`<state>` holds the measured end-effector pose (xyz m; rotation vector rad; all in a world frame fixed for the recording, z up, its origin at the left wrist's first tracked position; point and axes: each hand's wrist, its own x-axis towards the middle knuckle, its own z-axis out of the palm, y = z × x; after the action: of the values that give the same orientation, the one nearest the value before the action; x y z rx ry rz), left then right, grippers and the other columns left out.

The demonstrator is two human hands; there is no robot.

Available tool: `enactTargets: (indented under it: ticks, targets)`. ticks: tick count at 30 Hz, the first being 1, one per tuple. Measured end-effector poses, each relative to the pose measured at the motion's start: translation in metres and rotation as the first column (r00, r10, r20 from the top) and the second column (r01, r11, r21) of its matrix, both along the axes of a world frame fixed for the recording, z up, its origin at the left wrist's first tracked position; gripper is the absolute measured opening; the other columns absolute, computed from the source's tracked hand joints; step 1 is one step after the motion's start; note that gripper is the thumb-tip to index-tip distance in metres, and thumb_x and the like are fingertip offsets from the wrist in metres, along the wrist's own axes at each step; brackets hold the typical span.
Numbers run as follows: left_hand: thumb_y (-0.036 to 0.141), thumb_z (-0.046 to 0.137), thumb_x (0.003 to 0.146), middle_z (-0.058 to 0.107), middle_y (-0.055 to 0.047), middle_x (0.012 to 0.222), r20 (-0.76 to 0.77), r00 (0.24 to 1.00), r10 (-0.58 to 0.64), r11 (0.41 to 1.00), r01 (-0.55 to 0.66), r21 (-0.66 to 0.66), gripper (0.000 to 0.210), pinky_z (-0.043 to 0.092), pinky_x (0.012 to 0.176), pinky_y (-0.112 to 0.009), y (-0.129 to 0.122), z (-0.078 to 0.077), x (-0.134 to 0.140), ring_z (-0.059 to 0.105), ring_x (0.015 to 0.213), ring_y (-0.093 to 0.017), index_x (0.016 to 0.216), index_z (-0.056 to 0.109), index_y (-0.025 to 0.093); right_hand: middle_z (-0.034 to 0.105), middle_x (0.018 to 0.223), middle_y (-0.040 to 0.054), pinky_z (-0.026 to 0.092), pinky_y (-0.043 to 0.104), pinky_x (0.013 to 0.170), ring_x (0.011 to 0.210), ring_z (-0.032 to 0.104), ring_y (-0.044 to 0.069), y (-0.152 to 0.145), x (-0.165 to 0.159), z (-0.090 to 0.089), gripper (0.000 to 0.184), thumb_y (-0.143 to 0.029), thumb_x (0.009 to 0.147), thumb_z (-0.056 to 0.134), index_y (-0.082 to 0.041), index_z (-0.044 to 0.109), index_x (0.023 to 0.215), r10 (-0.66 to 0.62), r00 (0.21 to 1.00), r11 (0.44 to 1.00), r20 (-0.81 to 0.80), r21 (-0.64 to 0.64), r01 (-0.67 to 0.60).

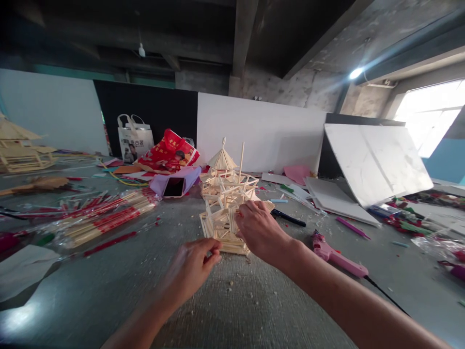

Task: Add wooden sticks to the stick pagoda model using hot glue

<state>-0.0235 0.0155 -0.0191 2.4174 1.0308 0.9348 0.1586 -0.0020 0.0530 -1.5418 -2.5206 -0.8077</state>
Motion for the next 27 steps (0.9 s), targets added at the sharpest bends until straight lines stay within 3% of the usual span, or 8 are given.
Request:
enactTargets:
  ticks: [11, 17, 23, 25, 27]
  targets:
    - [0.012, 0.047, 0.075, 0.065, 0.0, 0.079, 0.004, 1.0, 0.001, 1.0, -0.001, 0.005, 0.018, 0.042, 0.061, -0.022, 0.001, -0.002, 0.002, 0.059, 0.065, -0.012, 0.087, 0.058, 0.021, 0.052, 0.082, 0.0045, 0.032, 0.033, 0.074, 0.085, 0.043, 0.021, -0.002, -0.001, 0.002, 0.017, -0.029, 0.074, 0.06, -0.016, 0.054, 0.082, -0.013, 1.0, 1.0, -0.005, -0.002, 0.013]
    - [0.01, 0.049, 0.074, 0.064, 0.001, 0.078, 0.027, 1.0, -0.006, 1.0, 0.006, 0.015, 0.019, 0.042, 0.062, -0.022, -0.001, -0.003, 0.002, 0.059, 0.067, -0.012, 0.085, 0.058, 0.021, 0.051, 0.088, 0.0055, 0.033, 0.035, 0.078, 0.088, 0.043, 0.021, -0.012, 0.003, 0.008, 0.025, -0.025, 0.073, 0.061, -0.016, 0.053, 0.094, -0.003, 0.998, 1.0, -0.055, -0.003, 0.003]
    - [0.01, 0.049, 0.074, 0.064, 0.001, 0.077, 0.041, 0.999, -0.017, 1.0, 0.016, 0.011, 0.019, 0.041, 0.064, -0.021, 0.0, -0.008, 0.003, 0.059, 0.069, -0.012, 0.086, 0.058, 0.022, 0.051, 0.09, 0.0053, 0.032, 0.035, 0.082, 0.093, 0.042, 0.02, -0.033, -0.002, 0.022, 0.012, -0.021, 0.078, 0.054, -0.016, 0.053, 0.089, 0.025, 0.982, 0.997, -0.185, 0.071, -0.012]
    - [0.01, 0.048, 0.075, 0.065, 0.001, 0.077, 0.034, 0.999, -0.015, 1.0, 0.014, 0.013, 0.019, 0.041, 0.064, -0.021, 0.0, -0.009, 0.004, 0.059, 0.069, -0.012, 0.085, 0.058, 0.022, 0.052, 0.087, 0.0045, 0.034, 0.034, 0.078, 0.088, 0.044, 0.019, -0.045, -0.005, 0.018, 0.007, -0.018, 0.081, 0.047, -0.016, 0.053, 0.084, 0.082, 0.965, 0.993, -0.248, 0.102, -0.058]
    - [0.011, 0.047, 0.075, 0.065, 0.001, 0.077, 0.026, 1.0, -0.006, 1.0, 0.006, 0.01, 0.018, 0.042, 0.064, -0.021, 0.0, -0.009, 0.005, 0.06, 0.07, -0.012, 0.083, 0.059, 0.022, 0.051, 0.078, 0.0031, 0.035, 0.031, 0.069, 0.076, 0.045, 0.016, -0.057, -0.007, 0.003, 0.012, -0.015, 0.083, 0.042, -0.016, 0.053, 0.077, 0.164, 0.944, 0.984, -0.286, 0.112, -0.137]
